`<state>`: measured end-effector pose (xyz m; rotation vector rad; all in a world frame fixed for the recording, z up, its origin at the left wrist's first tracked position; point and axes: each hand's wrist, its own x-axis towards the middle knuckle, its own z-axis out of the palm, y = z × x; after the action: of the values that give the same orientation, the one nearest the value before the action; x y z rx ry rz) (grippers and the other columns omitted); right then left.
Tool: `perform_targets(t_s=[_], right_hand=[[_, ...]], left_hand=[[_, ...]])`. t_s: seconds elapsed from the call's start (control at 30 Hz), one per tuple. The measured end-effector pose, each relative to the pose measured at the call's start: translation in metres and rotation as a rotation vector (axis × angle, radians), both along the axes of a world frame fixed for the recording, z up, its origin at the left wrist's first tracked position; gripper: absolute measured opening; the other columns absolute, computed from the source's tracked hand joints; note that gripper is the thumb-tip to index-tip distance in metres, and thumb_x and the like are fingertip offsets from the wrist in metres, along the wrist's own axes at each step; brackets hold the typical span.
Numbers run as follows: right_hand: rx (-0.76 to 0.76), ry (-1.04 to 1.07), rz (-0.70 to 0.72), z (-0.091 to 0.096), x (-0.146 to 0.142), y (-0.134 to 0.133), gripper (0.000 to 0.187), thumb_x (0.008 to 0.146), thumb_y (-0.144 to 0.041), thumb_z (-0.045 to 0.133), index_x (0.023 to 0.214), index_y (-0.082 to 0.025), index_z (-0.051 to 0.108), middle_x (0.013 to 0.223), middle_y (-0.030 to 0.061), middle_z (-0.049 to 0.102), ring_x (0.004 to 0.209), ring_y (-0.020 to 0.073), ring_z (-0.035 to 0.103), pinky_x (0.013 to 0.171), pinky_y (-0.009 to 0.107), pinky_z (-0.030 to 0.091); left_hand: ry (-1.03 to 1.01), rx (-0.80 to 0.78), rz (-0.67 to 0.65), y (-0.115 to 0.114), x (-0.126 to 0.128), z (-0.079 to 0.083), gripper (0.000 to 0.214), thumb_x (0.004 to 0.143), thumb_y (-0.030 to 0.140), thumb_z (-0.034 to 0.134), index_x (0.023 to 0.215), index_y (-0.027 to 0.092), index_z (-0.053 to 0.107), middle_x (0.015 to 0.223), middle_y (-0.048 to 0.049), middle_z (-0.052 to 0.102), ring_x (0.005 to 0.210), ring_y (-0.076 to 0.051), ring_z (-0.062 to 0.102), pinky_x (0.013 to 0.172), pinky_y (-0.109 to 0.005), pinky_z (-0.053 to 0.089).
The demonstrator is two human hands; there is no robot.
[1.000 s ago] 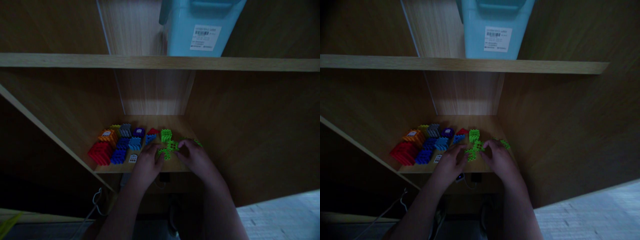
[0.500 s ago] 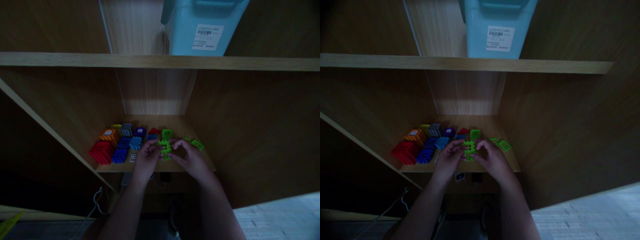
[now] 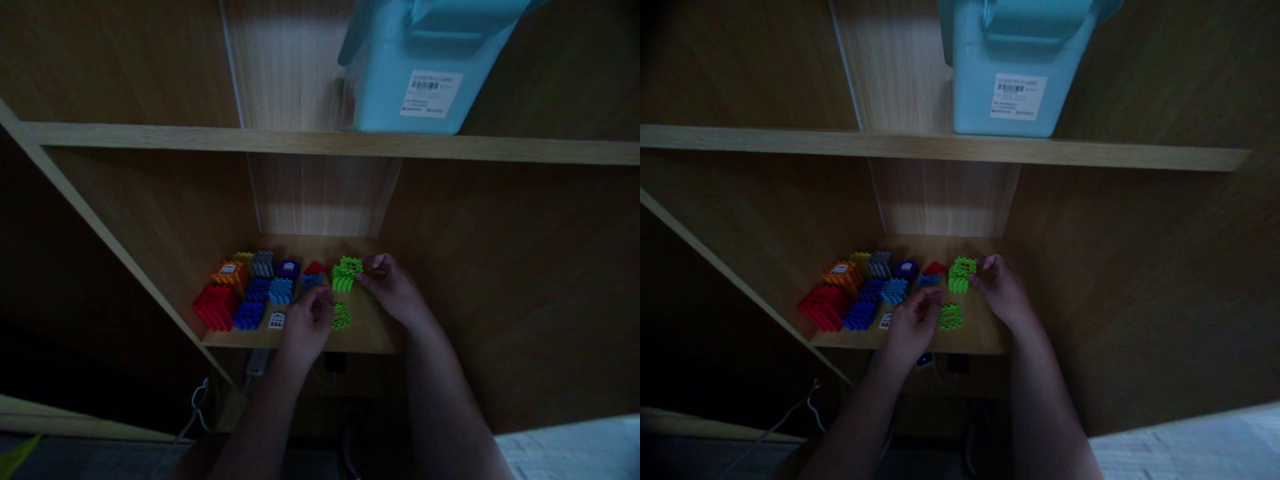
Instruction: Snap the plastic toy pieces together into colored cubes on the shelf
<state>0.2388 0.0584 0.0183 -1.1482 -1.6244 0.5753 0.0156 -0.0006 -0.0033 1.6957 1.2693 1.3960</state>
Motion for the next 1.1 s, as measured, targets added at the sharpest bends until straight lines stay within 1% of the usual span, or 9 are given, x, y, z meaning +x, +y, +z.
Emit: perform_targets(t_s=[0.1,0.2,0.33,0.43,0.57,0.7,0.8,0.93,1.1], right_hand=[[-0.015,0.046,0.009,-0.012,-0.004,0.007,0.037,0.09,-0.048,0.076,0.097,-0.03,0.045,0.128,0.0095,0.074,0.121,0.0293,0.071,0.101,0.052,0.057],[-0.001,0.026,-0.038,-0.019,-0.009,0.005,0.036,0.09,-0.049,0.074,0.098,-0.03,0.044,0.127,0.0111,0.074,0.12,0.0303,0.07,0.103,0.054,0.055],[0.011,-0.05,-0.104,-0.017,-0.012,0.001,0.034,0.09,-0.05,0.073,0.098,-0.029,0.047,0.122,0.0125,0.076,0.113,0.032,0.072,0.101,0.054,0.054],[-0.002,-0.035,-0.086,-0.017,-0.012,0.001,0.034,0.09,-0.049,0.072,0.099,-0.028,0.047,0.124,0.012,0.075,0.114,0.0316,0.071,0.102,0.054,0.053],[-0.017,-0.013,-0.043,-0.022,-0.011,0.005,0.032,0.091,-0.046,0.071,0.102,-0.029,0.047,0.125,0.0112,0.074,0.117,0.0301,0.07,0.105,0.053,0.052],[-0.02,-0.022,-0.044,-0.028,-0.011,0.009,0.032,0.092,-0.047,0.07,0.105,-0.029,0.047,0.123,0.0101,0.072,0.115,0.0293,0.069,0.102,0.052,0.054],[-0.016,-0.034,-0.052,-0.028,-0.012,0.01,0.032,0.091,-0.047,0.07,0.106,-0.029,0.048,0.123,0.0095,0.071,0.116,0.0293,0.068,0.103,0.051,0.054],[-0.009,-0.046,-0.049,-0.026,-0.013,0.01,0.031,0.091,-0.045,0.07,0.107,-0.029,0.049,0.123,0.0097,0.071,0.115,0.0294,0.069,0.102,0.05,0.054],[-0.002,-0.079,-0.051,-0.027,-0.012,0.012,0.029,0.093,-0.045,0.069,0.108,-0.029,0.05,0.122,0.0093,0.071,0.116,0.0296,0.068,0.104,0.049,0.053]], left_hand=[[-0.043,-0.033,-0.045,0.003,0.0,-0.001,0.021,0.101,0.028,0.062,0.116,0.024,0.075,0.11,-0.0061,0.083,0.103,-0.024,0.08,0.093,-0.036,0.063],[-0.093,-0.066,-0.074,0.007,-0.001,-0.004,0.023,0.102,0.03,0.062,0.12,0.024,0.075,0.116,-0.0074,0.082,0.108,-0.024,0.079,0.096,-0.037,0.063],[-0.111,-0.087,-0.102,0.009,0.0,-0.006,0.026,0.102,0.033,0.065,0.125,0.024,0.074,0.124,-0.0084,0.08,0.116,-0.025,0.077,0.103,-0.04,0.061],[-0.138,-0.107,-0.103,0.009,0.0,-0.005,0.026,0.1,0.031,0.067,0.123,0.023,0.074,0.124,-0.008,0.08,0.117,-0.025,0.076,0.106,-0.041,0.06],[-0.206,-0.134,-0.109,0.009,0.001,-0.004,0.023,0.1,0.031,0.066,0.12,0.023,0.074,0.122,-0.0077,0.08,0.115,-0.024,0.076,0.105,-0.04,0.06],[-0.218,-0.155,-0.115,0.01,0.0,-0.005,0.023,0.101,0.032,0.065,0.118,0.022,0.074,0.122,-0.0078,0.08,0.114,-0.023,0.077,0.102,-0.038,0.06],[-0.214,-0.157,-0.11,0.011,0.0,-0.006,0.023,0.1,0.034,0.066,0.118,0.022,0.074,0.122,-0.008,0.08,0.113,-0.023,0.077,0.101,-0.038,0.061],[-0.218,-0.175,-0.101,0.01,0.001,-0.004,0.022,0.099,0.031,0.065,0.117,0.022,0.075,0.12,-0.0069,0.08,0.112,-0.023,0.077,0.098,-0.036,0.061],[-0.21,-0.172,-0.095,0.009,0.002,-0.003,0.021,0.101,0.031,0.064,0.115,0.022,0.075,0.119,-0.0075,0.08,0.113,-0.024,0.076,0.1,-0.038,0.06]])
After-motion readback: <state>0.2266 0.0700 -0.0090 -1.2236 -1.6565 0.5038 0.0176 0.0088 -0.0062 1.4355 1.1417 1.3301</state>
